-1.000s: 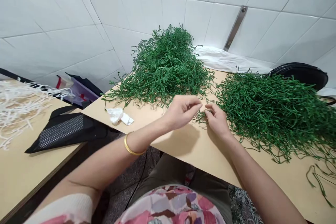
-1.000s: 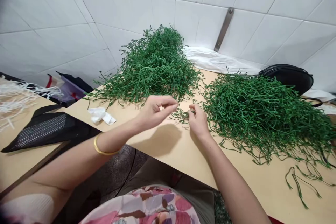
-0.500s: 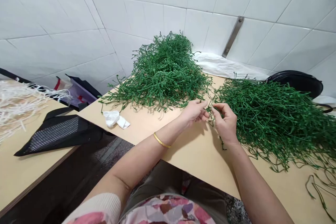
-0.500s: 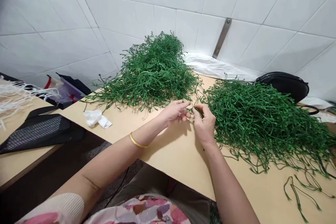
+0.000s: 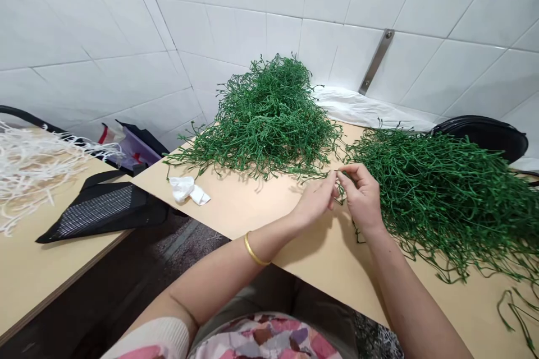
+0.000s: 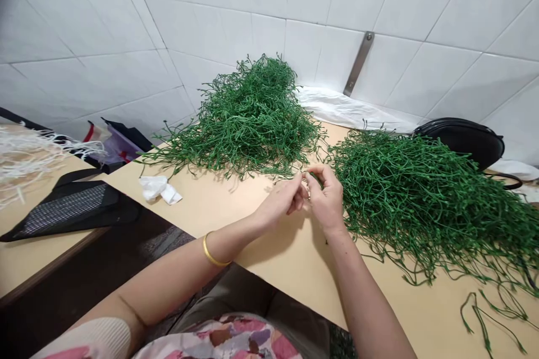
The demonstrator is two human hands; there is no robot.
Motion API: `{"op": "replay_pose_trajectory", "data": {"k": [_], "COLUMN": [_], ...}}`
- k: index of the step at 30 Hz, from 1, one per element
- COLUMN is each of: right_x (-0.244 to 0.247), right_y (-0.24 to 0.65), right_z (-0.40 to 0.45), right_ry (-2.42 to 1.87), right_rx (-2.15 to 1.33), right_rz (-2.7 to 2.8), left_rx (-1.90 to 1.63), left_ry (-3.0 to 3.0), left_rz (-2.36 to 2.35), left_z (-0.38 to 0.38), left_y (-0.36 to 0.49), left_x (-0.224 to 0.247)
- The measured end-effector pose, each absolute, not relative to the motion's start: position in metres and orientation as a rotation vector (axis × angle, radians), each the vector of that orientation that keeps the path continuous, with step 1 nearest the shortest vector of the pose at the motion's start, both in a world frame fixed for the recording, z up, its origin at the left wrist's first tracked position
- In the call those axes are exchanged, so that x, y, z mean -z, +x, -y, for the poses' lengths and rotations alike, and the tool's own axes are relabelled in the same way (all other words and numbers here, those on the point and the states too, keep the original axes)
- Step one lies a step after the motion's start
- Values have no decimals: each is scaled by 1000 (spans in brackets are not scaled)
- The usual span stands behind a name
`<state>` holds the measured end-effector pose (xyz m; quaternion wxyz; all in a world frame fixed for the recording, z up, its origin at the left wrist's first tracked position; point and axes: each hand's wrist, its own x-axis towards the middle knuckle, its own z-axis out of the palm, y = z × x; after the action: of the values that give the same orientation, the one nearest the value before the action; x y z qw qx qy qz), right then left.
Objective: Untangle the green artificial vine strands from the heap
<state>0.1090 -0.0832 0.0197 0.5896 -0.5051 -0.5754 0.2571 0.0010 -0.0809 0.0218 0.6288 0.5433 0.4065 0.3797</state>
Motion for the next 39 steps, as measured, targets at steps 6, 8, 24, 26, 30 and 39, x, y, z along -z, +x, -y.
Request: {"op": "replay_pose_trajectory", "data": {"k": [6, 8, 24, 26, 30, 39], "right_x": [-9, -3, 7, 7, -4, 5], "right_y": [109, 109, 116, 117, 114, 113], "right_z": [91, 90, 81, 80, 83, 83], "right_ry": [-1260, -1287, -1166, -1184, -1224, -1258], "right_rx": [-291, -211, -738, -758, -770, -719], "right_rz": [1512, 1487, 1222, 1176, 1263, 1334], "left_rx": [-1003, -1019, -952, -924, -950, -956], "left_ry": [835, 728, 637, 653, 669, 469], "left_rz": [-839, -737, -523, -515, -490, -507], "left_z": [53, 47, 26, 25, 25, 32], "left_y": [11, 13, 6, 7, 9, 11], "left_x": [-17, -19, -10, -9, -6, -5]}}
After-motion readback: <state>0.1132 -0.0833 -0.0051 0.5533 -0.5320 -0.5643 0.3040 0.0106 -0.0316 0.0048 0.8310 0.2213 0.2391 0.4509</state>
